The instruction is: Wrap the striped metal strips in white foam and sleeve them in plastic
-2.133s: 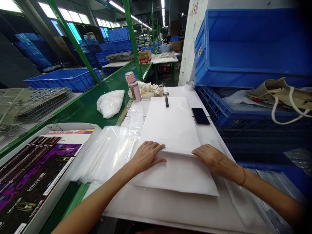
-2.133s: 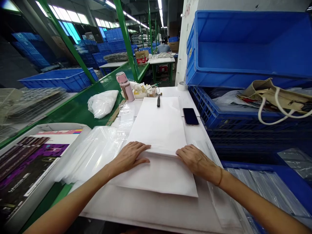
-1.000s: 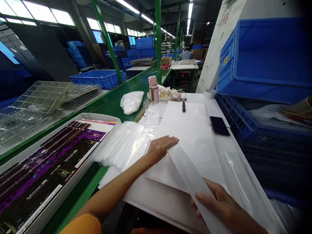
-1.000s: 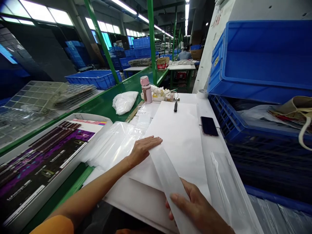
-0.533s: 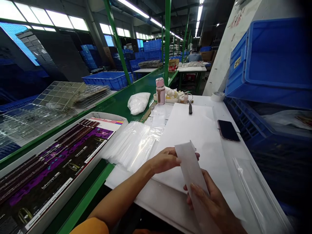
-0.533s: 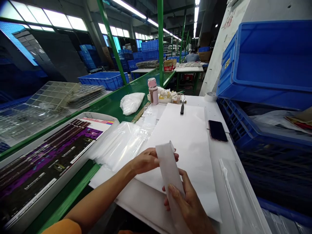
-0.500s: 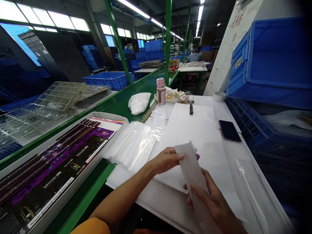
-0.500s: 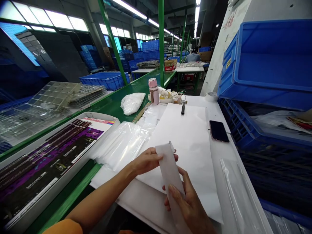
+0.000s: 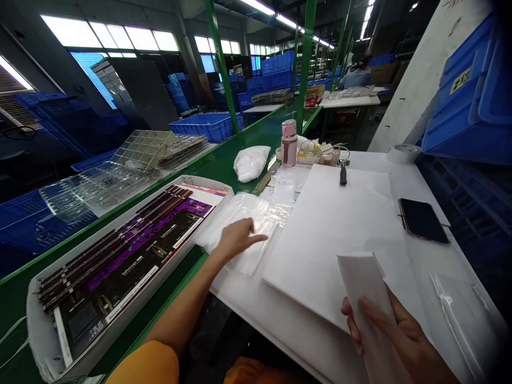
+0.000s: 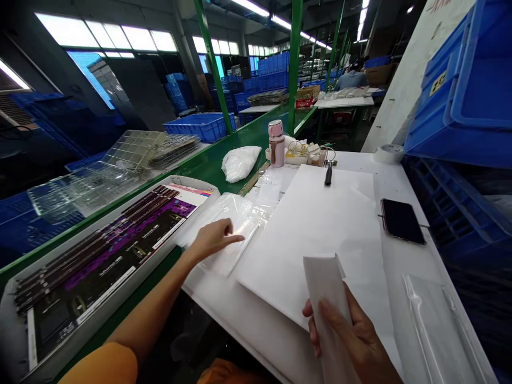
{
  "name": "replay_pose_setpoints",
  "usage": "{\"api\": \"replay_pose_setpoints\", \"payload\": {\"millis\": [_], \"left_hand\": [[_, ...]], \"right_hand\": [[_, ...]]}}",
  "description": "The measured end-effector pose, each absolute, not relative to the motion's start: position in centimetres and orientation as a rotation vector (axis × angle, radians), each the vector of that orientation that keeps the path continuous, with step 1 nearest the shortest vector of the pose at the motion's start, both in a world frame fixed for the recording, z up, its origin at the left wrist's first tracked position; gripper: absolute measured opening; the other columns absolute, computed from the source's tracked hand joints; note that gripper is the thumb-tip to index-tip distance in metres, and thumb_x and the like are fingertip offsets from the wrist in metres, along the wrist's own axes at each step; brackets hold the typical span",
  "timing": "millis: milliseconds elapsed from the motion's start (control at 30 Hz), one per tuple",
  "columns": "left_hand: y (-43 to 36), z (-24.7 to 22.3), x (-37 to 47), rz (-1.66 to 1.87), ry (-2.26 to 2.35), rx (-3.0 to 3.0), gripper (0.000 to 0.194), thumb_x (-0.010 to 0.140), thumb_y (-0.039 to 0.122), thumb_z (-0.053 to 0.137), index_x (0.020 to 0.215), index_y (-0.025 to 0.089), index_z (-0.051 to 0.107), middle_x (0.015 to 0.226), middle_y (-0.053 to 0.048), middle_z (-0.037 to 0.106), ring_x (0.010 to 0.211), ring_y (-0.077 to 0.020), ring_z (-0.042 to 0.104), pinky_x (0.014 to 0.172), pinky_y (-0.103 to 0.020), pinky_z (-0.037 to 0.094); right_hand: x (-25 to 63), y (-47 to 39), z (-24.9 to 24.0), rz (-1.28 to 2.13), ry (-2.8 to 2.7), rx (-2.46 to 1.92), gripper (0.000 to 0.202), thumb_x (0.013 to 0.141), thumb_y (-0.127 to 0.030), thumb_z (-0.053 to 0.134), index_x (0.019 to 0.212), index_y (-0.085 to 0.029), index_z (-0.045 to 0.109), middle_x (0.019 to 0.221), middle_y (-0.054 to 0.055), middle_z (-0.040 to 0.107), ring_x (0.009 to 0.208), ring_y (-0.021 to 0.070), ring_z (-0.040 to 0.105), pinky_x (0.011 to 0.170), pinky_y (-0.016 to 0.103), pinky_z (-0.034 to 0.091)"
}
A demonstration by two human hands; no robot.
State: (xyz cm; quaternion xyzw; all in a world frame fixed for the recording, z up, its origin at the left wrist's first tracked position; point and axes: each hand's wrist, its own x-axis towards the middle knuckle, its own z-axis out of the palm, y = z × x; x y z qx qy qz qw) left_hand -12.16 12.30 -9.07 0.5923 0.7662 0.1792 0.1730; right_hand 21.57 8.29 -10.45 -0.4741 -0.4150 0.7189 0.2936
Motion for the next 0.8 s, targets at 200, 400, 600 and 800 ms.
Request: {"api": "replay_pose_setpoints", "payload": {"millis": [200,400,600,800], "left_hand": [[11.5,-11.0,-17.1,0.415,2.169,1.493,0.034,0.065,0.049,0.073,0.060,0.019,0.056,0.064,0.000,0.058,0.063,-0.0173,0.049,0.057,-0.026,0.026],[12.7,-9.3,-18.6,0.679,1.931,1.240,0.037,0.077,0.049,0.063,0.063,0.015,0.065,0.059,-0.004,0.062,0.055,-0.0149,0.054,0.053,-0.024,0.034],[12.1,-8.2,-15.1,1.048,1.520,0.819,0.020,0.075,0.031,0.073,0.084,0.014,0.066,0.083,-0.006,0.069,0.072,-0.0132,0.065,0.061,-0.018,0.048],[10.8,-8.8,-6.0,1.228,1.153,0.438,0.014,0.086,0.015,0.060,0.097,0.014,0.068,0.098,-0.005,0.067,0.087,-0.0091,0.065,0.082,-0.018,0.053]], "right_hand": [[21.4,8.3,-9.8,1.930,-1.124,-1.264,0.034,0.085,-0.052,0.056,0.100,-0.022,0.060,0.084,0.005,0.067,0.064,0.0180,0.061,0.062,0.030,0.053],[20.8,8.1,-9.1,1.921,-1.187,-1.173,0.034,0.083,-0.053,0.058,0.095,-0.021,0.061,0.082,0.007,0.066,0.061,0.0183,0.060,0.055,0.031,0.053],[19.9,8.2,-8.4,1.936,-1.054,-1.195,0.035,0.081,-0.052,0.061,0.098,-0.022,0.056,0.080,0.005,0.064,0.056,0.0164,0.056,0.048,0.030,0.050],[18.9,7.7,-7.7,1.911,-1.120,-1.121,0.039,0.082,-0.056,0.058,0.101,-0.022,0.052,0.078,0.002,0.061,0.054,0.0139,0.054,0.046,0.028,0.047]]}}
